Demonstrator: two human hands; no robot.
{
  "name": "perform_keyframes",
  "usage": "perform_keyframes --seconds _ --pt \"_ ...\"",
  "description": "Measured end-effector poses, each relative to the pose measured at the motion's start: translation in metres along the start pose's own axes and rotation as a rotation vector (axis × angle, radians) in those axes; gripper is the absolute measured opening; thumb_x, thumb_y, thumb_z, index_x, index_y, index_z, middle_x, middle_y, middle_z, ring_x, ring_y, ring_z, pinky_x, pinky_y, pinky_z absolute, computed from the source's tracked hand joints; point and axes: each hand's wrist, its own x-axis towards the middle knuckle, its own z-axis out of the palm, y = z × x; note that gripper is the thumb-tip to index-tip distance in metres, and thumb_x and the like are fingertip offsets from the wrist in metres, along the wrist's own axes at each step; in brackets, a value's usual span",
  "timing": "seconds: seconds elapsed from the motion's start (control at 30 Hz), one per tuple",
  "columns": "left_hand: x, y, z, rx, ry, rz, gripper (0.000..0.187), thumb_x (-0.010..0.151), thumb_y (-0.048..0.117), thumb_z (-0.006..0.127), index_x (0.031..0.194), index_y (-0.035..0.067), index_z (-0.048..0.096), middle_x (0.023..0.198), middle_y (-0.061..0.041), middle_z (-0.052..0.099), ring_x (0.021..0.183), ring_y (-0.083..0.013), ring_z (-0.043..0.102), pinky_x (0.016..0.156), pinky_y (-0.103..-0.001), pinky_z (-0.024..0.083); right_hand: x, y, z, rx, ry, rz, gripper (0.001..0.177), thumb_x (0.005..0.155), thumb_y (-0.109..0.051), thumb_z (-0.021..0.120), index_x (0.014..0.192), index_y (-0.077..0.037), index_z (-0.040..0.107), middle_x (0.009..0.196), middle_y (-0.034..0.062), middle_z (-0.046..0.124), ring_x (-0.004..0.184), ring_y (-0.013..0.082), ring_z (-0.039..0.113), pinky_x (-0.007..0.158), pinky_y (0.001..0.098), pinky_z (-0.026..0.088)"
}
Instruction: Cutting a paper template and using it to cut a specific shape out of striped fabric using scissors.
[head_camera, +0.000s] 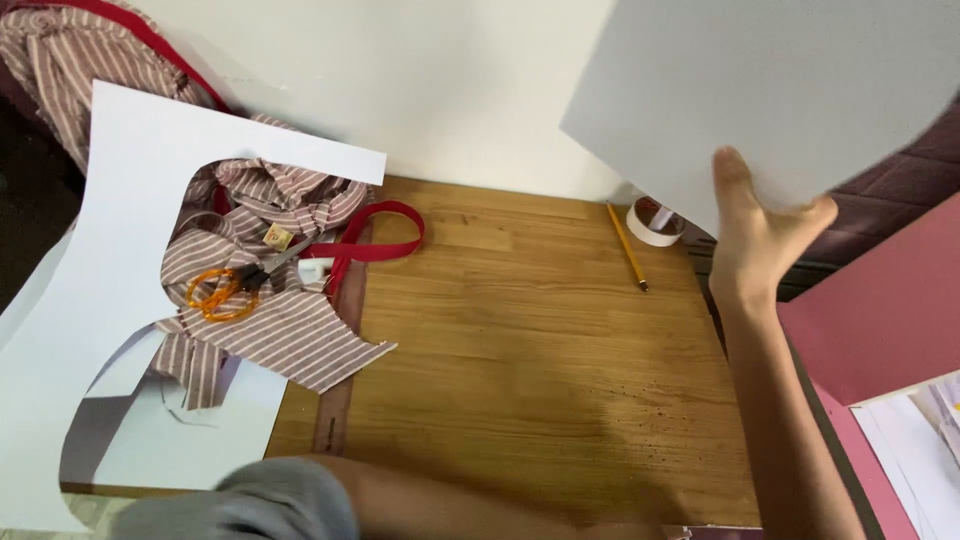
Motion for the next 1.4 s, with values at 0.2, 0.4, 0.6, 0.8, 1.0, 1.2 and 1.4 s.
perform_keyframes --seconds 0.2,0.4,0.6,0.8,1.0,1.2,1.4 --pt "-0.114 -0.139 0.093 -1.622 0.115 0.846 0.019 0.117 0.021 0.055 0.121 0.008 0.069 0.136 -0.024 0.067 0.131 -0.0349 0.066 0.125 -0.054 0.046 -0.016 -0.017 0.007 0.051 -0.172 0.195 0.074 0.088 -0.031 0.095 0.126 -0.01 0.036 0.134 0.009 0.059 0.124 0.0177 0.066 0.108 0.0337 0.065" --pt "-0.016 -0.214 0.203 -1.969 -0.145 0.423 0.035 0.098 0.034 0.072 0.129 0.02 0.079 0.123 0.002 0.075 0.099 -0.0141 0.07 0.095 -0.036 0.06 -0.06 -0.03 0.024 0.078 -0.279 0.308 0.036 0.076 -0.016 0.105 0.095 -0.005 0.076 0.087 0.0024 0.072 0.078 0.0106 0.066 0.077 0.0284 0.057" --pt "0.027 -0.22 0.267 -1.921 -0.678 0.123 0.066 0.11 0.024 0.062 0.162 -0.004 0.033 0.162 -0.031 0.039 0.153 -0.0485 0.037 0.126 -0.069 0.022 -0.088 -0.008 0.04 0.079 -0.58 0.44 0.064 0.077 -0.015 0.098 0.129 0.008 0.069 0.118 0.0249 0.075 0.115 0.0385 0.074 0.103 0.0552 0.055" --pt "-0.023 -0.19 0.327 -2.001 -1.013 0.042 0.05 0.103 0.028 0.075 0.149 0.01 0.066 0.126 -0.013 0.077 0.119 -0.029 0.076 0.1 -0.044 0.061 -0.114 0.012 0.049 0.025 -0.755 0.516 0.065 0.078 -0.017 0.097 0.133 0.006 0.07 0.123 0.0238 0.074 0.126 0.039 0.069 0.114 0.0557 0.048" --pt "-0.063 -0.172 0.365 -1.98 -1.178 0.052 0.053 0.109 0.021 0.069 0.158 0.004 0.057 0.147 -0.021 0.065 0.143 -0.0378 0.058 0.124 -0.061 0.037 -0.118 0.08 0.041 0.094 -0.787 0.635 0.064 0.067 -0.012 0.102 0.125 -0.001 0.077 0.11 0.0135 0.079 0.108 0.0258 0.074 0.097 0.0447 0.062" --pt "-0.06 -0.163 0.385 -1.965 -1.384 -0.119 0.053 0.118 0.036 0.047 0.164 0.01 0.048 0.16 -0.017 0.055 0.152 -0.0345 0.049 0.13 -0.058 0.027 -0.118 0.03 0.03 0.186 -0.845 0.94 0.082 0.083 -0.022 0.089 0.149 0.002 0.048 0.129 0.0166 0.064 0.128 0.0331 0.062 0.108 0.0564 0.053" --pt "-0.071 -0.156 0.381 -3.133 -2.718 0.28 0.022 0.111 0.032 0.053 0.124 0.014 0.051 0.083 -0.002 0.057 0.072 -0.0224 0.063 0.078 -0.042 0.053 -0.112 0.006 0.053 0.512 -1.43 0.615 0.117 0.078 -0.089 0.068 0.156 -0.004 0.047 0.159 0.0264 0.055 0.138 0.0385 0.063 0.1 0.0516 0.063"
